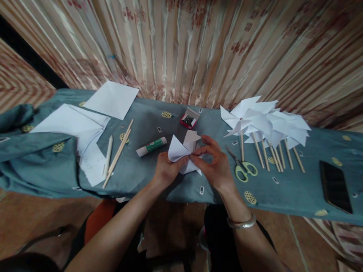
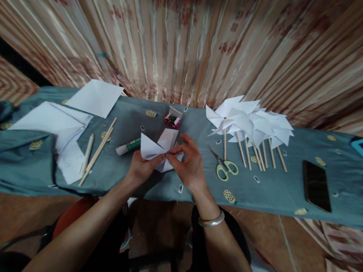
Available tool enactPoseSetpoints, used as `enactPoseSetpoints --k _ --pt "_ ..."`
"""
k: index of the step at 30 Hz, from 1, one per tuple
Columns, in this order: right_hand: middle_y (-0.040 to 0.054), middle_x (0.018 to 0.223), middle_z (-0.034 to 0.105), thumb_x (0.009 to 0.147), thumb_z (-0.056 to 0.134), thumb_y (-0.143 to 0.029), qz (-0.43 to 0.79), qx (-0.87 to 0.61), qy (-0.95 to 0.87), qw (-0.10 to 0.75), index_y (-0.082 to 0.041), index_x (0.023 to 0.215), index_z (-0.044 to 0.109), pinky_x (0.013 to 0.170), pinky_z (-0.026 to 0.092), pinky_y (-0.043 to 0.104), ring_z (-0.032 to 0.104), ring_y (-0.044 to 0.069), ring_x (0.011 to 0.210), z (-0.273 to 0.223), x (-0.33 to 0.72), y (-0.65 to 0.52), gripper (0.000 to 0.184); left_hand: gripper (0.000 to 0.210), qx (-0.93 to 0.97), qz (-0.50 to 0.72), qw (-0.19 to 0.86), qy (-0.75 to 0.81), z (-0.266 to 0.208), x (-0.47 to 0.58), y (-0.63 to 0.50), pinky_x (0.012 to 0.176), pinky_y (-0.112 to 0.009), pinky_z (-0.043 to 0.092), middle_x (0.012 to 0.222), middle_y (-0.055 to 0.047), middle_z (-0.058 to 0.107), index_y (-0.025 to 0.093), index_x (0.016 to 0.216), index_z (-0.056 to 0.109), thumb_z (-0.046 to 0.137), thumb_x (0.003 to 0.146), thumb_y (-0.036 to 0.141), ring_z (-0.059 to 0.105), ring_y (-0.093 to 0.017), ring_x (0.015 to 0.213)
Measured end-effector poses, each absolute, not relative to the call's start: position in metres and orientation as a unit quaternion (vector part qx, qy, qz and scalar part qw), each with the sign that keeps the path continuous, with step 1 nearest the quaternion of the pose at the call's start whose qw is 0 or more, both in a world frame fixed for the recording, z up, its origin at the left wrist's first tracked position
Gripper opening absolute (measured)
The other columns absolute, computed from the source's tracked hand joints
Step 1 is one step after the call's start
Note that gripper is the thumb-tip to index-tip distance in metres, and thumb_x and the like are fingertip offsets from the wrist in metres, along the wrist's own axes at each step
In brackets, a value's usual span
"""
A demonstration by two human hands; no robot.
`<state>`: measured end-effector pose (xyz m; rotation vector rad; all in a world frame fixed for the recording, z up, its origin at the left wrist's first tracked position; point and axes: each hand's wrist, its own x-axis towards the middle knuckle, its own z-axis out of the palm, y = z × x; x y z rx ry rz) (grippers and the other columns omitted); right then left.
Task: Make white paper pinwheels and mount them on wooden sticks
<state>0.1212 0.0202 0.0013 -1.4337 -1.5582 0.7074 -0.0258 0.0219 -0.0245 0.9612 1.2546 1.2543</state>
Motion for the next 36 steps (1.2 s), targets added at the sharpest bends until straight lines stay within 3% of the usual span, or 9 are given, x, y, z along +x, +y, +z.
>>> enactPoseSetpoints --k 9,14,18,22,27,30,32,34,36 --pt "0.0103 0.135 0.056 0.07 0.076 -0.026 0.413 -0.532 -0.588 0.449 -0.02 0.071 0.072 0.103 0.043 0.046 0.054 0.03 0.125 -0.001 0.129 0.026 0.008 0.02 0.398 0.511 0.555 0.522 -0.013 -0.028 0.022 0.064 -0.031 0.054 0.073 -0.007 0.076 0.013 0.072 0.076 0.078 0.055 0.023 0.07 -0.024 0.07" --pt "0.01 0.138 0.054 0.07 0.076 -0.028 0.428 -0.519 -0.588 0.448 -0.02 0.07 0.071 0.106 0.039 0.047 0.05 0.03 0.129 0.004 0.126 0.022 0.01 0.022 0.373 0.522 0.563 0.521 -0.01 -0.028 0.023 0.063 -0.03 0.054 0.07 -0.006 0.075 0.012 0.068 0.075 0.081 0.05 0.022 0.069 -0.023 0.069" --pt "0.0084 0.13 0.061 0.073 0.074 -0.03 0.413 -0.518 -0.596 0.454 -0.021 0.069 0.069 0.102 0.042 0.047 0.048 0.03 0.13 0.008 0.137 0.022 0.01 0.027 0.314 0.538 0.581 0.524 -0.011 -0.026 0.025 0.063 -0.031 0.054 0.071 -0.007 0.075 0.011 0.069 0.074 0.083 0.046 0.025 0.068 -0.023 0.068" --pt "0.011 0.13 0.06 0.075 0.071 -0.032 0.309 -0.588 -0.586 0.464 -0.021 0.073 0.069 0.101 0.04 0.052 0.051 0.031 0.127 -0.003 0.166 0.031 0.011 0.032 0.253 0.557 0.608 0.506 -0.011 -0.027 0.025 0.063 -0.031 0.054 0.072 -0.006 0.075 0.012 0.072 0.074 0.084 0.044 0.024 0.067 -0.02 0.065" --pt "0.0138 0.124 0.061 0.07 0.069 -0.025 0.105 -0.646 -0.656 0.376 -0.02 0.06 0.064 0.104 0.034 0.062 0.049 0.035 0.125 -0.025 0.188 0.036 0.012 0.03 0.242 0.541 0.621 0.513 -0.011 -0.031 0.024 0.061 -0.029 0.052 0.07 -0.006 0.074 0.012 0.069 0.073 0.083 0.043 0.023 0.066 -0.019 0.063" --pt "0.0122 0.122 0.063 0.074 0.065 -0.024 0.064 -0.64 -0.676 0.358 -0.021 0.07 0.067 0.104 0.035 0.061 0.05 0.034 0.124 -0.022 0.184 0.033 0.005 0.03 0.259 0.532 0.619 0.516 -0.012 -0.032 0.023 0.061 -0.03 0.052 0.07 -0.007 0.074 0.012 0.07 0.073 0.083 0.044 0.024 0.066 -0.02 0.064" --pt "0.0104 0.121 0.063 0.078 0.064 -0.026 0.096 -0.625 -0.662 0.401 -0.022 0.083 0.07 0.099 0.043 0.054 0.056 0.03 0.117 -0.011 0.177 0.03 0.009 0.029 0.276 0.528 0.613 0.519 -0.011 -0.031 0.022 0.062 -0.031 0.052 0.07 -0.007 0.074 0.012 0.069 0.073 0.083 0.044 0.024 0.067 -0.021 0.065" --pt "0.0092 0.115 0.066 0.08 0.064 -0.033 0.183 -0.608 -0.612 0.472 -0.022 0.089 0.07 0.08 0.054 0.042 0.063 0.026 0.103 0.003 0.167 0.028 0.015 0.026 0.305 0.525 0.597 0.524 -0.011 -0.029 0.021 0.061 -0.031 0.053 0.071 -0.008 0.075 0.012 0.067 0.073 0.081 0.045 0.024 0.067 -0.023 0.066" --pt "0.0057 0.09 0.071 0.078 0.067 -0.041 0.311 -0.591 -0.531 0.522 -0.022 0.086 0.07 0.059 0.052 0.032 0.065 0.019 0.072 0.018 0.158 0.026 0.021 0.023 0.346 0.522 0.571 0.531 -0.01 -0.028 0.018 0.061 -0.031 0.053 0.073 -0.008 0.076 0.013 0.068 0.074 0.079 0.049 0.024 0.068 -0.024 0.068"
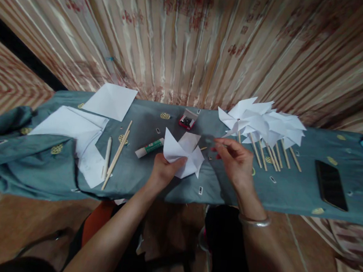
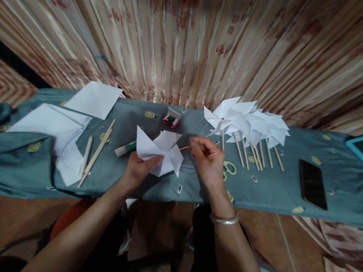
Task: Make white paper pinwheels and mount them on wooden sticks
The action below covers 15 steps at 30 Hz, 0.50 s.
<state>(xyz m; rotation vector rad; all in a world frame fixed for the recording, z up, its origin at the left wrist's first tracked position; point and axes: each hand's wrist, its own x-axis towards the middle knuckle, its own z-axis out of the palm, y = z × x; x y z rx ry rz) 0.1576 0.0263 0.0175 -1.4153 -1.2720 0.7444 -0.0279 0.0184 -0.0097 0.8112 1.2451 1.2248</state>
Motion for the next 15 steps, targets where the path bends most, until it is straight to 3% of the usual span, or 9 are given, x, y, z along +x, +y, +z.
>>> enactPoseSetpoints --k 3,8,15 --pt "0.001 0.066 0.067 0.071 0.072 -0.051 0.453 -0.554 -0.456 0.529 -0.021 0.074 0.069 0.045 0.041 0.025 0.052 0.011 0.049 0.034 0.146 0.025 0.03 0.02 0.411 0.515 0.53 0.533 -0.009 -0.028 0.013 0.064 -0.03 0.052 0.076 -0.007 0.076 0.015 0.073 0.075 0.077 0.056 0.024 0.068 -0.024 0.071" --pt "-0.0017 0.051 0.056 0.066 0.071 -0.064 0.55 -0.519 -0.454 0.472 -0.019 0.06 0.065 0.04 0.031 0.023 0.043 0.008 0.043 0.047 0.14 0.022 0.045 0.011 0.478 0.495 0.481 0.544 -0.007 -0.032 0.007 0.062 -0.027 0.048 0.067 -0.004 0.07 0.018 0.065 0.072 0.08 0.058 0.022 0.064 -0.02 0.063" --pt "-0.0046 0.049 0.054 0.06 0.081 -0.051 0.583 -0.506 -0.473 0.426 -0.018 0.059 0.065 0.039 0.026 0.021 0.038 0.006 0.042 0.046 0.14 0.02 0.036 0.007 0.528 0.491 0.448 0.528 -0.007 -0.032 0.004 0.065 -0.025 0.048 0.071 -0.004 0.069 0.019 0.065 0.072 0.078 0.062 0.022 0.063 -0.017 0.065"
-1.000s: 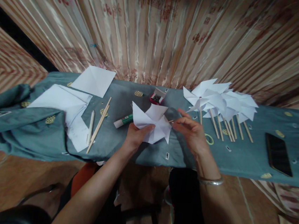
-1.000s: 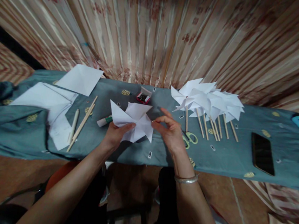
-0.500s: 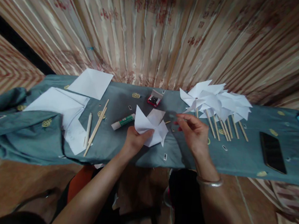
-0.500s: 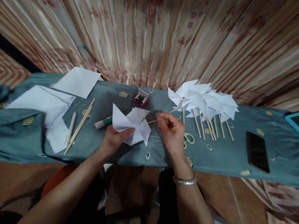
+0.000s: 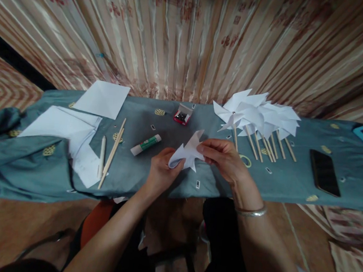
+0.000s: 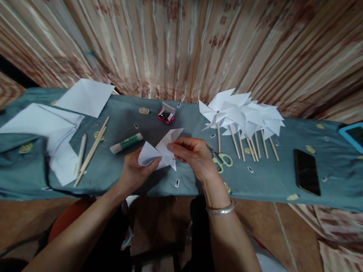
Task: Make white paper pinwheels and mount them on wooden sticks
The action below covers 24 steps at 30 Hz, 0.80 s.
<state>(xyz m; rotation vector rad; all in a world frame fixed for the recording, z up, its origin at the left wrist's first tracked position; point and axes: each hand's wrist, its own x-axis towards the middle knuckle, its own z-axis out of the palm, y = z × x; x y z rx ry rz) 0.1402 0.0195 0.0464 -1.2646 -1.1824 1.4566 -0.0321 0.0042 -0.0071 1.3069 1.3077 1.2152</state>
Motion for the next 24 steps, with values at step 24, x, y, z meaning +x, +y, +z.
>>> enactPoseSetpoints --k 24 --pt "-0.0024 0.056 0.053 0.071 0.071 -0.043 0.469 -0.531 -0.613 0.351 -0.016 0.063 0.062 0.046 0.031 0.023 0.044 0.009 0.052 0.032 0.144 0.02 0.03 0.03 0.361 0.489 0.604 0.515 -0.008 -0.019 0.006 0.066 -0.032 0.055 0.079 -0.008 0.076 0.014 0.075 0.075 0.082 0.05 0.029 0.07 -0.025 0.074"
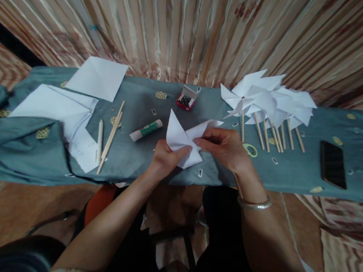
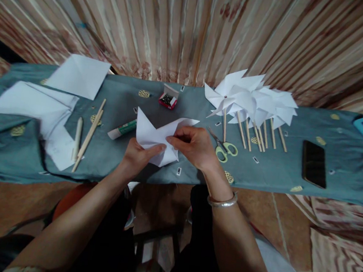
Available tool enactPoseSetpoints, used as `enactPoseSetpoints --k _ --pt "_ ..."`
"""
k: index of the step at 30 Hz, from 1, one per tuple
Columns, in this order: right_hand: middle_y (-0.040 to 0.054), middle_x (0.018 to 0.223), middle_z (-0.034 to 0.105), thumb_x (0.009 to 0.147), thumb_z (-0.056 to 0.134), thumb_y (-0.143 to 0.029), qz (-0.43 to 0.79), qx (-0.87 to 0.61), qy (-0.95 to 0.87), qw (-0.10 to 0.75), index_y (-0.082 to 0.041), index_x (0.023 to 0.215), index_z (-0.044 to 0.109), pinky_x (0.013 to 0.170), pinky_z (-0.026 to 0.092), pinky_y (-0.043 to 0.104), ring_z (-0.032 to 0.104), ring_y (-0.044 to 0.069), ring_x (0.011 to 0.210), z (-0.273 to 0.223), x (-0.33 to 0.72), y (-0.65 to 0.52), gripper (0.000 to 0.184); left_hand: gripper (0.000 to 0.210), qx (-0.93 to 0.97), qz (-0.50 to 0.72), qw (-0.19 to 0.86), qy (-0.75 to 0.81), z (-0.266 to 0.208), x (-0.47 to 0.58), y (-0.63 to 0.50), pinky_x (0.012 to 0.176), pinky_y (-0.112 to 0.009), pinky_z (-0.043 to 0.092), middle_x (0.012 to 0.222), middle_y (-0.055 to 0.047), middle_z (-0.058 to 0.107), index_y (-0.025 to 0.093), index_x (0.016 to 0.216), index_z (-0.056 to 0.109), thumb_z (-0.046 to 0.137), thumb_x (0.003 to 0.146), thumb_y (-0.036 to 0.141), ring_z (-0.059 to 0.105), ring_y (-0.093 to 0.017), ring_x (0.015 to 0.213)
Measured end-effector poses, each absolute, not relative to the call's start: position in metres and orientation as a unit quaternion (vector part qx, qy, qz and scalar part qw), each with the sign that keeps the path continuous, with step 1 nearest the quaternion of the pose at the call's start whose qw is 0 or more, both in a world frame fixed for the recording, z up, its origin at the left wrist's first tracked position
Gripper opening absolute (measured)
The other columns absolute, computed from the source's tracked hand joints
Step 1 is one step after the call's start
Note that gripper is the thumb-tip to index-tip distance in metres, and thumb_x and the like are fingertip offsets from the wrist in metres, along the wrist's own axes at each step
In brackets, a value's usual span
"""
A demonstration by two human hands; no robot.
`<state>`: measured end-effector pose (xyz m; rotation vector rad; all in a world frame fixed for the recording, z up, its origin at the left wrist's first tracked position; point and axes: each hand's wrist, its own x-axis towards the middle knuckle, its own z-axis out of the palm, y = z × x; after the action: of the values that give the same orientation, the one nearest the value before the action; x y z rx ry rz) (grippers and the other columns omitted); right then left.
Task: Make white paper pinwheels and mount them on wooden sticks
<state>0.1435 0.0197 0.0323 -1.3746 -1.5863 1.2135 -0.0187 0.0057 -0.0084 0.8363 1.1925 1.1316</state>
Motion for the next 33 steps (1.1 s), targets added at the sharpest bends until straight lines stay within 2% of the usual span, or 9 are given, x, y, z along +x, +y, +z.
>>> enactPoseSetpoints --k 15,33 --pt "-0.004 0.057 0.046 0.073 0.069 -0.039 0.449 -0.54 -0.627 0.337 -0.016 0.063 0.058 0.045 0.025 0.022 0.038 0.008 0.051 0.0267 0.1437 0.0196 0.028 0.027 0.323 0.507 0.632 0.489 -0.0065 -0.0176 0.0043 0.068 -0.032 0.056 0.077 -0.006 0.076 0.014 0.074 0.076 0.083 0.048 0.022 0.07 -0.023 0.07" --pt "-0.0034 0.056 0.05 0.075 0.066 -0.041 0.398 -0.555 -0.659 0.314 -0.016 0.064 0.059 0.047 0.027 0.022 0.041 0.009 0.053 0.0271 0.1441 0.0185 0.028 0.037 0.315 0.498 0.645 0.486 -0.0093 -0.0156 0.0041 0.07 -0.034 0.056 0.08 -0.008 0.076 0.012 0.077 0.076 0.086 0.046 0.028 0.07 -0.023 0.072"
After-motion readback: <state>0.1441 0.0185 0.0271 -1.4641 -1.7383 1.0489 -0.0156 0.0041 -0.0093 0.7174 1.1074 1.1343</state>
